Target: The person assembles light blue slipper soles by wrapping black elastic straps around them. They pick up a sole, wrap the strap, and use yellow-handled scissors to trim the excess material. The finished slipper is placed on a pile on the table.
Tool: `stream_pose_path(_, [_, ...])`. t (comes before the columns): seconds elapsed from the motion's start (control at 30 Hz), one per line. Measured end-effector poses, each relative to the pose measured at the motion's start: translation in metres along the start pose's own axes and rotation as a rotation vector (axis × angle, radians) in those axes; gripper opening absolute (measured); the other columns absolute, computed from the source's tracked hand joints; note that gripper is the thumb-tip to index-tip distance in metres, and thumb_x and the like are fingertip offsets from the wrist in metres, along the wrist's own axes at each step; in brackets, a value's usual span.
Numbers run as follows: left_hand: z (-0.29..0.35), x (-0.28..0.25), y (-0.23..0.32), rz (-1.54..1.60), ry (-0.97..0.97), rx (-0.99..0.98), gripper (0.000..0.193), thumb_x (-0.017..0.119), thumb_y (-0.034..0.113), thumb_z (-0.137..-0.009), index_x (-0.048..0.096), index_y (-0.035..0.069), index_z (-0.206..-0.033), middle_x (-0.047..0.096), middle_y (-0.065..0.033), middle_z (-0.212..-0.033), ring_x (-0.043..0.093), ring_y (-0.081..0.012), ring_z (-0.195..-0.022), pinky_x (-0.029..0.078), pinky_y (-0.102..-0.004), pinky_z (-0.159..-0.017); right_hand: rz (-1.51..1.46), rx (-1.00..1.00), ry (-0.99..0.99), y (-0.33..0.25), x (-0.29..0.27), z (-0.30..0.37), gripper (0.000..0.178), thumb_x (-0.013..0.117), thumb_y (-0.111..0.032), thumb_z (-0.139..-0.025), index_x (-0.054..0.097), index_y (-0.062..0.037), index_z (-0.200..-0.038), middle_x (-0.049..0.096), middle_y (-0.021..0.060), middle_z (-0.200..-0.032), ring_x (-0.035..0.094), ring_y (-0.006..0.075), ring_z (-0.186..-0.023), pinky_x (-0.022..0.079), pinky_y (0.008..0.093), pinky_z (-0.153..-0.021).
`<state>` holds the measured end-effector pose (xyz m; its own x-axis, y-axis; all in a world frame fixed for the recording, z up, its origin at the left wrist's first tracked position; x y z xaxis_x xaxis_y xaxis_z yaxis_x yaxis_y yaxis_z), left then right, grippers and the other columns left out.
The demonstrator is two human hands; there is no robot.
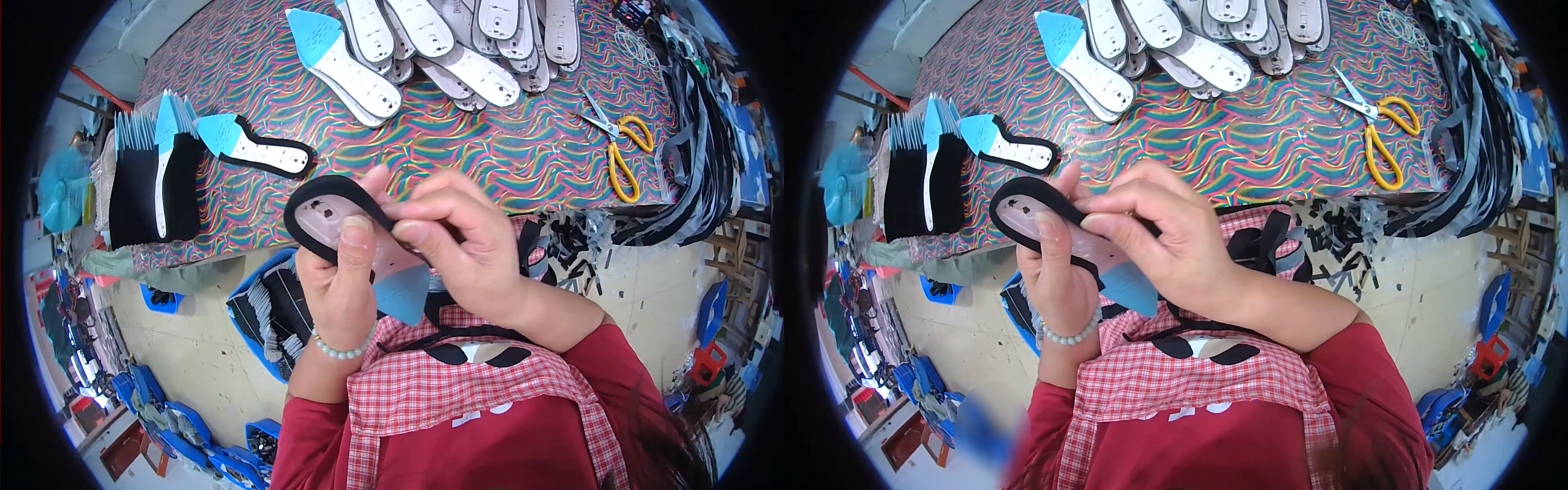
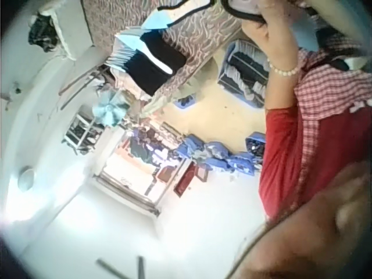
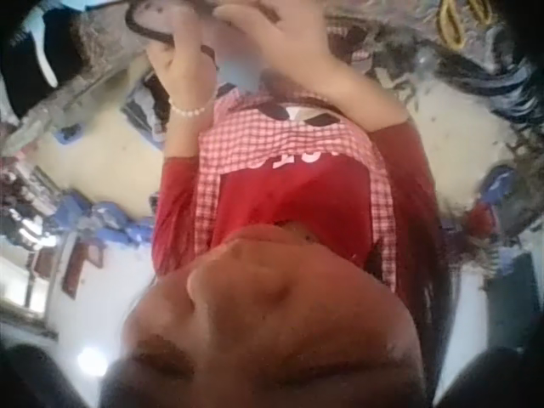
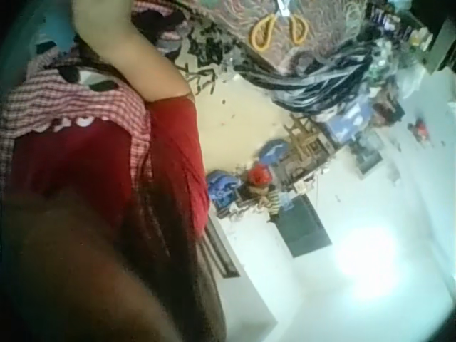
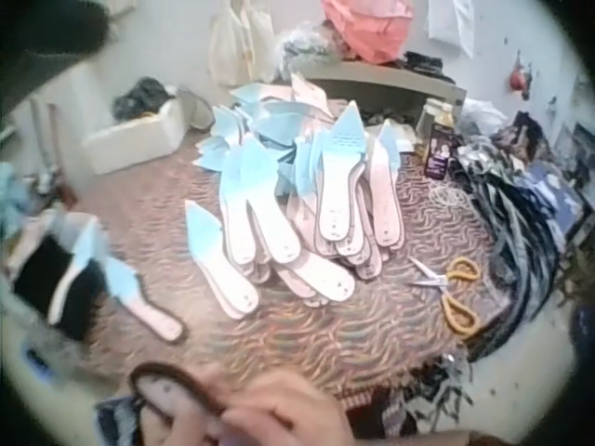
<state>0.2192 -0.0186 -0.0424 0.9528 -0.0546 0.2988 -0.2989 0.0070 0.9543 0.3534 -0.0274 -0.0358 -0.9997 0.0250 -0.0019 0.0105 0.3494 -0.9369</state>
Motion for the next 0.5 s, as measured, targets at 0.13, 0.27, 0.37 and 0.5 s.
stream_pose_path(0.13, [-0.011, 0.008, 0.001, -0.054, -0.080, 0.095, 0.038, 0.058, 0.029, -0.093, 0.057, -0.002, -0.113, 0.057, -0.0142, -0.121, 0.054, -0.0197, -0.111, 0.043, -0.0348, -0.094, 0.124, -0.087, -0.033, -0.013, 0.003, -0.011, 0.011, 0.067, -0.006, -0.082, 0.064, -0.0022, -0.092, 0.059, 0.0093, -0.086, 0.059, 0.0219, -0.081, 0.048, 0.0315, -0.068])
stream_pose_path(0.27, [-0.017, -0.005, -0.009, 0.139, 0.000, -0.011, 0.040, 0.050, 0.042, -0.095, 0.059, 0.003, -0.093, 0.057, -0.0077, -0.099, 0.055, -0.0183, -0.088, 0.043, -0.0340, -0.083, 0.149, -0.169, -0.014, -0.006, -0.011, -0.001, 0.013, 0.072, -0.006, -0.077, 0.066, -0.0033, -0.088, 0.059, 0.0088, -0.085, 0.059, 0.0219, -0.081, 0.048, 0.0318, -0.068])
stream_pose_path(0.37, [-0.022, 0.006, -0.006, 0.249, -0.056, 0.018, 0.046, 0.043, 0.050, -0.096, 0.059, 0.007, -0.097, 0.054, -0.0037, -0.088, 0.050, -0.0152, -0.079, 0.044, -0.0331, -0.083, 0.223, -0.179, -0.041, 0.002, -0.017, 0.011, 0.013, 0.073, -0.007, -0.075, 0.067, -0.0034, -0.086, 0.059, 0.0076, -0.083, 0.061, 0.0201, -0.077, 0.049, 0.0305, -0.062])
stream_pose_path(0.5, [-0.023, 0.012, -0.016, 0.407, -0.208, -0.103, 0.048, 0.043, 0.054, -0.094, 0.059, 0.009, -0.096, 0.050, -0.0009, -0.084, 0.044, -0.0135, -0.070, 0.044, -0.0332, -0.083, 0.390, -0.194, -0.103, -0.003, -0.014, 0.013, 0.019, 0.074, -0.017, -0.076, 0.063, -0.0037, -0.084, 0.057, 0.0067, -0.081, 0.061, 0.0209, -0.067, 0.050, 0.0310, -0.056])
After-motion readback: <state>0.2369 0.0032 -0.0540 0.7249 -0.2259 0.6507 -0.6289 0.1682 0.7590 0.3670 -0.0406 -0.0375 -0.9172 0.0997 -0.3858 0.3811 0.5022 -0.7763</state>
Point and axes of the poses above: each hand's wrist, its own z-axis away from the middle knuckle, its own x-axis out of the palm, y = z × x, the point moved 7 cm from there along -z, towards the middle knuckle
